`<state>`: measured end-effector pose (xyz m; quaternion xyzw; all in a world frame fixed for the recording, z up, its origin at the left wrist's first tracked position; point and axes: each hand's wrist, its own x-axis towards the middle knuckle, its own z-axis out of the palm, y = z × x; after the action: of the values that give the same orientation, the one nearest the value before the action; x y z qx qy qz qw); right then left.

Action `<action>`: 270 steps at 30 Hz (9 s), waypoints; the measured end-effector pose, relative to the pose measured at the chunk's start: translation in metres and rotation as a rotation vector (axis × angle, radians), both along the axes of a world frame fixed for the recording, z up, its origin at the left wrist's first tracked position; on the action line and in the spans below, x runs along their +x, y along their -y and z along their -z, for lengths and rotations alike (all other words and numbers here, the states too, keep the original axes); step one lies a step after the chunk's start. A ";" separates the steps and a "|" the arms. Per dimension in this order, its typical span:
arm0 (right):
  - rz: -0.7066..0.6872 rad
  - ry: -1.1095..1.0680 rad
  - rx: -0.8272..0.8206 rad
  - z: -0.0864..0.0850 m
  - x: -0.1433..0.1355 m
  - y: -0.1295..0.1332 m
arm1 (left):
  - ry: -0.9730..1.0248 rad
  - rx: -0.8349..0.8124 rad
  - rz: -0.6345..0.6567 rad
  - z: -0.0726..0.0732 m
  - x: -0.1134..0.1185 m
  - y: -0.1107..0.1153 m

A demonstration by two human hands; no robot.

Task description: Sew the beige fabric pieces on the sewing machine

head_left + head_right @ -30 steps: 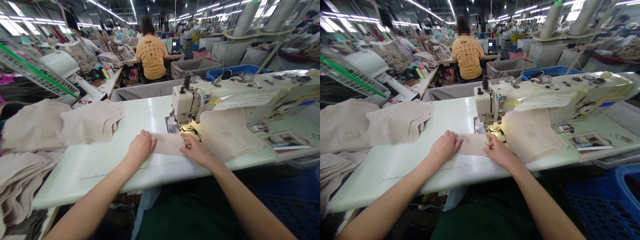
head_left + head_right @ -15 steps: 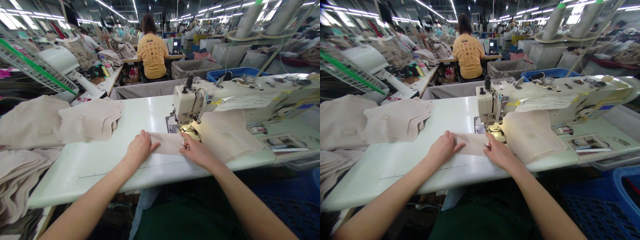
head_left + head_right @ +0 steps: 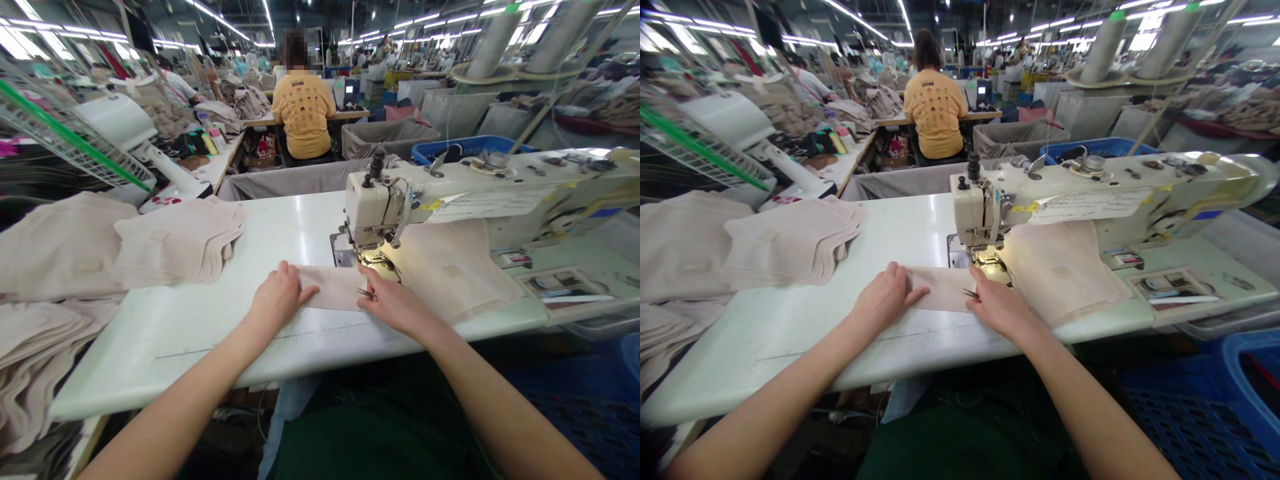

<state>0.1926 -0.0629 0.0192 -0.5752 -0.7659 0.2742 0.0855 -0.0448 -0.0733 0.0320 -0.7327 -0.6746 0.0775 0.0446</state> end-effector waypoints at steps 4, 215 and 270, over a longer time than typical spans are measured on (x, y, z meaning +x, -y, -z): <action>-0.022 0.005 0.032 0.003 0.001 -0.001 | 0.016 0.004 -0.004 0.000 0.000 0.000; -0.125 0.026 0.383 0.021 0.015 0.004 | 0.374 0.128 0.791 0.021 0.052 -0.031; 0.102 0.050 0.491 0.047 0.020 0.025 | 0.140 0.011 0.514 0.014 0.043 0.005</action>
<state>0.2123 -0.0876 -0.0277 -0.5819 -0.7813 0.0610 0.2175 -0.0019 -0.0785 0.0180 -0.8832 -0.4685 0.0090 0.0202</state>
